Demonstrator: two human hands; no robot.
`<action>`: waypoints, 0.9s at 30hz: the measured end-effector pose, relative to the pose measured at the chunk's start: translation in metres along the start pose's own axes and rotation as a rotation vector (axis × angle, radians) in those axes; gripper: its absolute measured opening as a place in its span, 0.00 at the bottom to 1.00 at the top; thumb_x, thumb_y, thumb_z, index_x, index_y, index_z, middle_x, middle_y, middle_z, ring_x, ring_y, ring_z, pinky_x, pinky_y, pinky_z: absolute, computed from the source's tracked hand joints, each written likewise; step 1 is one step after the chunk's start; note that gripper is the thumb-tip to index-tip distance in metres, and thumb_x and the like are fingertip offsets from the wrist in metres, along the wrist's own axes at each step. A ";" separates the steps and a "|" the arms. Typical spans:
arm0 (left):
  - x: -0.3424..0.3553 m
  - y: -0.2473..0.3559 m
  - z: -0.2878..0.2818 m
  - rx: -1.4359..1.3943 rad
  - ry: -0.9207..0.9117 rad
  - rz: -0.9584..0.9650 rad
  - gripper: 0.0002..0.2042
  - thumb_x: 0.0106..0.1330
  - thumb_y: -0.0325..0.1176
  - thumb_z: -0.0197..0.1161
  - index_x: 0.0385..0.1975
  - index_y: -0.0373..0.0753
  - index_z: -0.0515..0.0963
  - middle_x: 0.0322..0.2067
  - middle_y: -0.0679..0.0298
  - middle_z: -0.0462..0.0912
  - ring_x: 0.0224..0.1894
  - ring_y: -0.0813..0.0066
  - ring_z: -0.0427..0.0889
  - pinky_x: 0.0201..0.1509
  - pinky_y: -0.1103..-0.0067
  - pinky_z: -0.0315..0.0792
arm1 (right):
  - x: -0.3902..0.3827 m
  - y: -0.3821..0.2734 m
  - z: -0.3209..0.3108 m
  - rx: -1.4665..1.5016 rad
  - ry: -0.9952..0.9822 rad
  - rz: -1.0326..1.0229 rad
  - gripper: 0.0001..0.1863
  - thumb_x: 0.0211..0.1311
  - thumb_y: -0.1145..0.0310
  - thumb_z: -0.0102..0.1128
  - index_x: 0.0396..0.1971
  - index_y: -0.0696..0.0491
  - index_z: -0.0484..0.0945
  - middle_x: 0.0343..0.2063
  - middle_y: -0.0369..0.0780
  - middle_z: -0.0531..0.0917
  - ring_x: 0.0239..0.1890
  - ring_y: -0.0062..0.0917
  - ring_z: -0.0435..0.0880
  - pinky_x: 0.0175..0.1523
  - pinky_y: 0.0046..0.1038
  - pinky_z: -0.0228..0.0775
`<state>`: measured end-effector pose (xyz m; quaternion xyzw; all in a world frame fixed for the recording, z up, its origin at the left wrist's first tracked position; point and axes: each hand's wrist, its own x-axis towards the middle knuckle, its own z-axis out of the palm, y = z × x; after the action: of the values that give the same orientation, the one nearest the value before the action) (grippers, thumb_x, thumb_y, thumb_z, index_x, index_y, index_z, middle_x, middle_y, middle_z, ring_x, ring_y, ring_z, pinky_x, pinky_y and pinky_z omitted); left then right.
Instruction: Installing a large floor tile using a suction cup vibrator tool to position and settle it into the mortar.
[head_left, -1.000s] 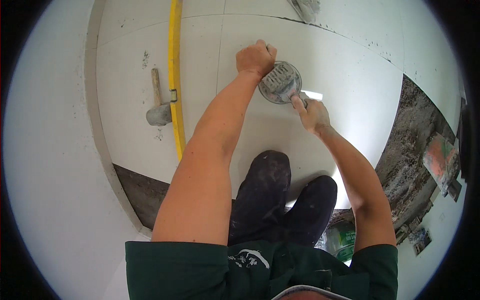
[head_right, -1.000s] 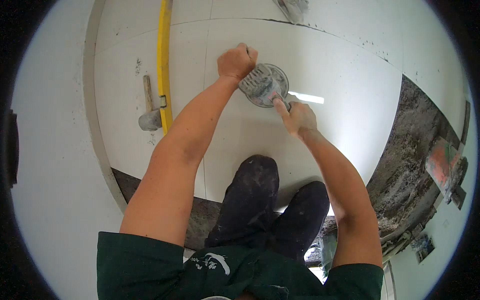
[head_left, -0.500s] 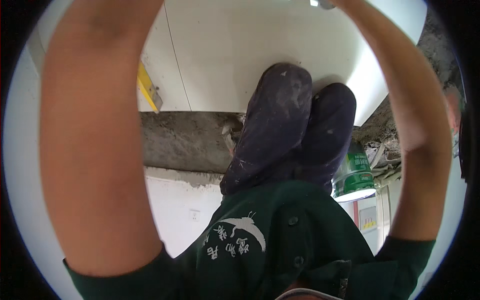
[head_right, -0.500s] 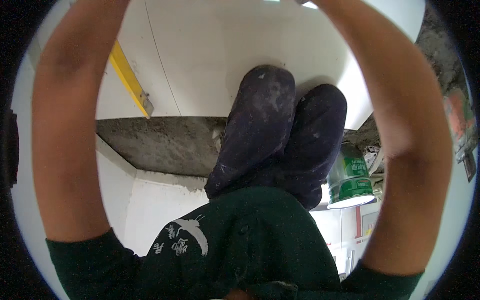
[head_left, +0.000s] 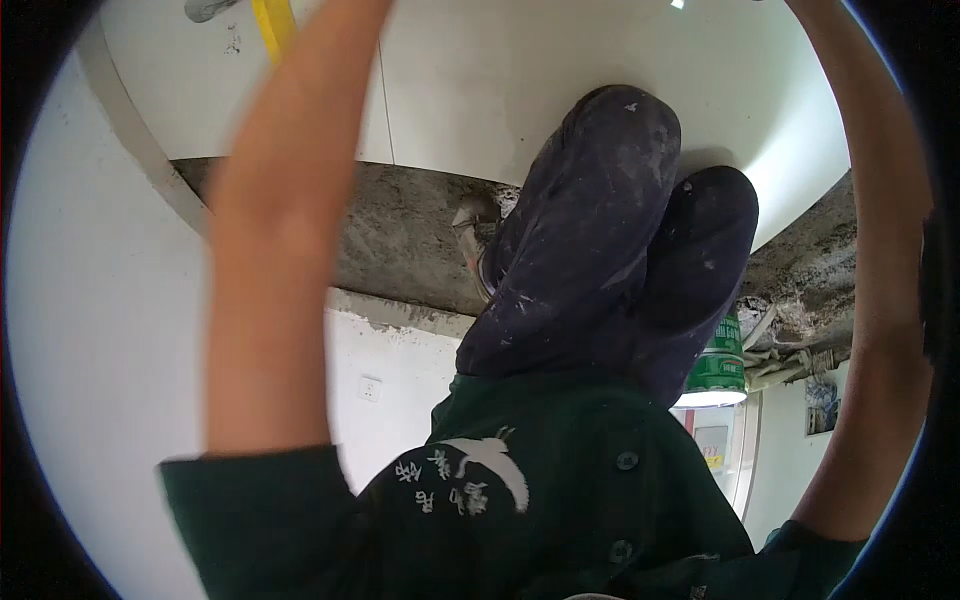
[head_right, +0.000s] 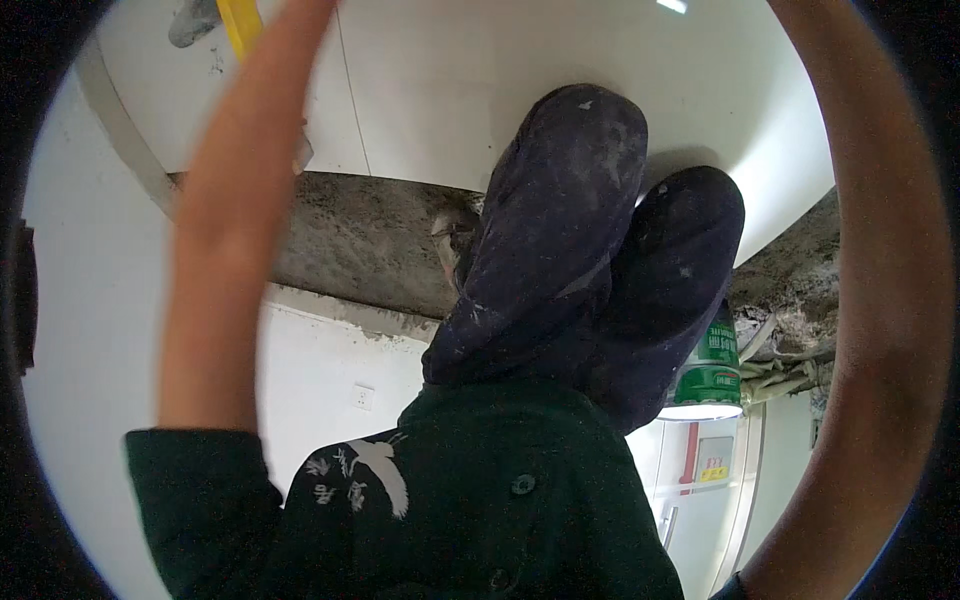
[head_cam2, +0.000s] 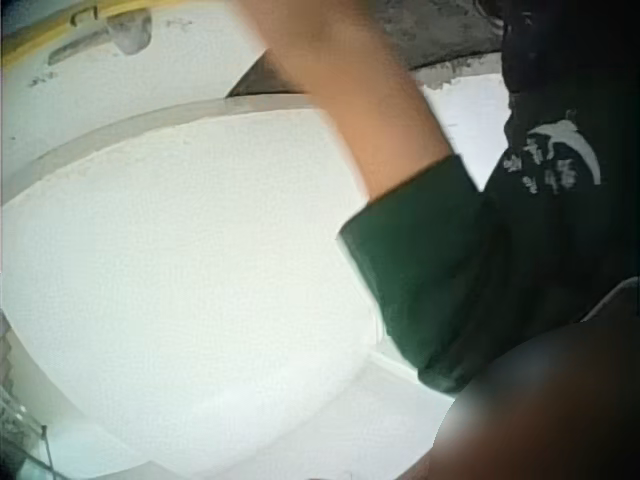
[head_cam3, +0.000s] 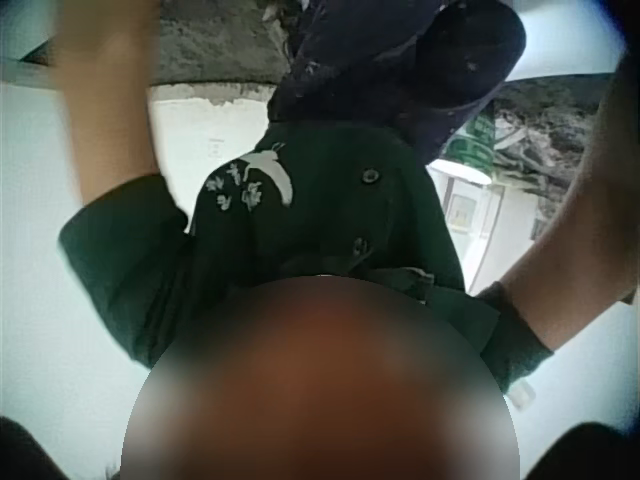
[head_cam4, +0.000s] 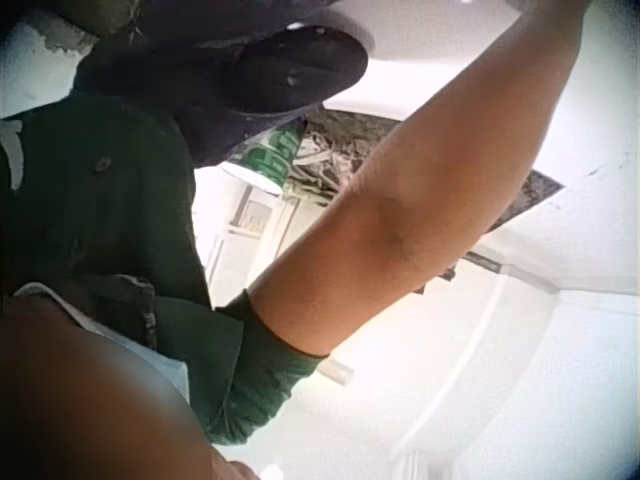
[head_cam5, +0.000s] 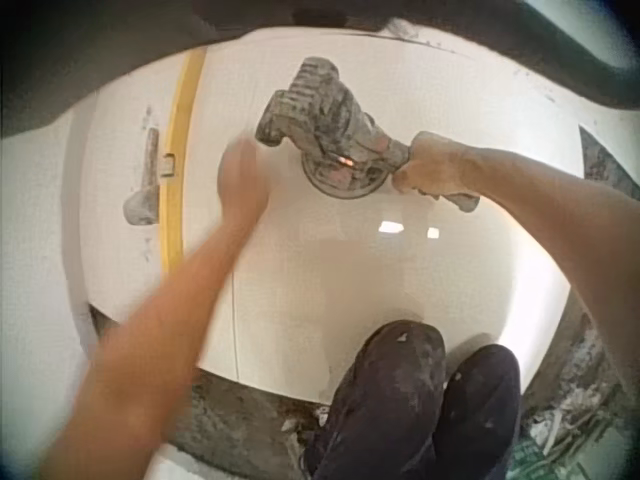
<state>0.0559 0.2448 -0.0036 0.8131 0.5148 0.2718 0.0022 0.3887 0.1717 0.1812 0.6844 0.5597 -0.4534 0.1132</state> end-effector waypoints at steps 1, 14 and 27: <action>-0.080 0.013 -0.010 -0.013 -0.008 -0.012 0.30 0.66 0.47 0.64 0.62 0.34 0.70 0.58 0.44 0.77 0.63 0.56 0.75 0.68 0.61 0.65 | 0.002 0.007 0.002 -0.003 -0.026 0.018 0.12 0.58 0.63 0.62 0.28 0.58 0.81 0.25 0.39 0.80 0.27 0.28 0.78 0.34 0.35 0.71; -0.361 0.203 -0.158 0.482 -0.450 -1.273 0.42 0.77 0.55 0.40 0.72 0.19 0.42 0.74 0.31 0.39 0.78 0.38 0.37 0.80 0.57 0.36 | -0.003 0.025 0.002 0.009 -0.053 0.200 0.10 0.60 0.66 0.62 0.33 0.58 0.80 0.26 0.36 0.78 0.28 0.27 0.76 0.34 0.34 0.70; -0.351 0.188 -0.146 0.272 -0.219 -0.938 0.38 0.75 0.49 0.46 0.71 0.20 0.49 0.73 0.31 0.44 0.77 0.35 0.42 0.79 0.52 0.37 | 0.031 0.052 -0.008 -0.211 -0.194 -0.114 0.13 0.48 0.71 0.59 0.34 0.62 0.76 0.20 0.38 0.77 0.22 0.25 0.78 0.33 0.33 0.76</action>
<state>0.0353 -0.1779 0.0200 0.5104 0.8526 0.0851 0.0722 0.4364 0.1794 0.1443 0.5886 0.6287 -0.4618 0.2122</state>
